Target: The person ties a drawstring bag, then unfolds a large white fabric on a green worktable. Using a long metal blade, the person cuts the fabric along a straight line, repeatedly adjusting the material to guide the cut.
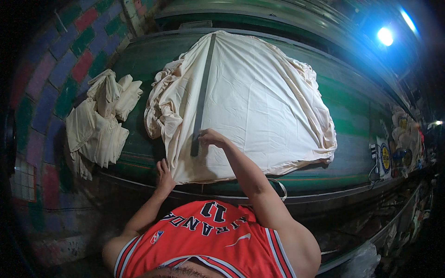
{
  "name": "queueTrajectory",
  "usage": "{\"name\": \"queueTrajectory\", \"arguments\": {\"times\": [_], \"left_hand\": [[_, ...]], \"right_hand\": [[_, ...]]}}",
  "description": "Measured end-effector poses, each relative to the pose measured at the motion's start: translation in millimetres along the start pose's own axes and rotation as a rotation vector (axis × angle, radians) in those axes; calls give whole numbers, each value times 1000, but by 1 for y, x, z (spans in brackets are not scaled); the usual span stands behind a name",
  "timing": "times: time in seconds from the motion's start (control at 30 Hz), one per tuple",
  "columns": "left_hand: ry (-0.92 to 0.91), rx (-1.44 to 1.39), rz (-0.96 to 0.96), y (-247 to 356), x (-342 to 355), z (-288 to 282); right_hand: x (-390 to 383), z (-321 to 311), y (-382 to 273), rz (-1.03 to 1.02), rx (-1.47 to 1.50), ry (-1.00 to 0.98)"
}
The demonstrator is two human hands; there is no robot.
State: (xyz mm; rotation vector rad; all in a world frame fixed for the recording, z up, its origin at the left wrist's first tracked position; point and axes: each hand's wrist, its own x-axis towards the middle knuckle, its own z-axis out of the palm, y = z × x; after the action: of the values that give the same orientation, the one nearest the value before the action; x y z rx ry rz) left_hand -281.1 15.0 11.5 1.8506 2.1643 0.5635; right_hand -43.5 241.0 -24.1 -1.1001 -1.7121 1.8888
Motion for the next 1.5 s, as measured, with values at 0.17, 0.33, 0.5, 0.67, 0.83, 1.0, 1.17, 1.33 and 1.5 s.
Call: {"name": "queueTrajectory", "arguments": {"times": [0.17,0.33,0.5,0.67,0.83,1.0,1.17,1.33,1.5], "left_hand": [[1,114,446,15,4,-8],[-304,-172,745,32,-7,16],[-418,29,631,42,8,41],[14,-515,313,63,63,38],[41,-502,335,87,103,17],[34,-478,365,95,98,5],[-86,-480,326,80,85,-6],[-254,-466,284,62,86,-8],[-460,-377,339,61,82,-2]], "right_hand": [[-38,8,-4,-165,-611,104],[-140,-1,8,-182,-802,-291],[-217,22,13,-40,-773,-11],[-226,61,25,-232,-713,33],[-186,89,42,-385,-854,275],[-161,96,52,-335,-1086,194],[-210,96,33,-180,-896,-108],[-267,101,5,-165,-552,-232],[-254,107,16,-88,-632,86]]}}
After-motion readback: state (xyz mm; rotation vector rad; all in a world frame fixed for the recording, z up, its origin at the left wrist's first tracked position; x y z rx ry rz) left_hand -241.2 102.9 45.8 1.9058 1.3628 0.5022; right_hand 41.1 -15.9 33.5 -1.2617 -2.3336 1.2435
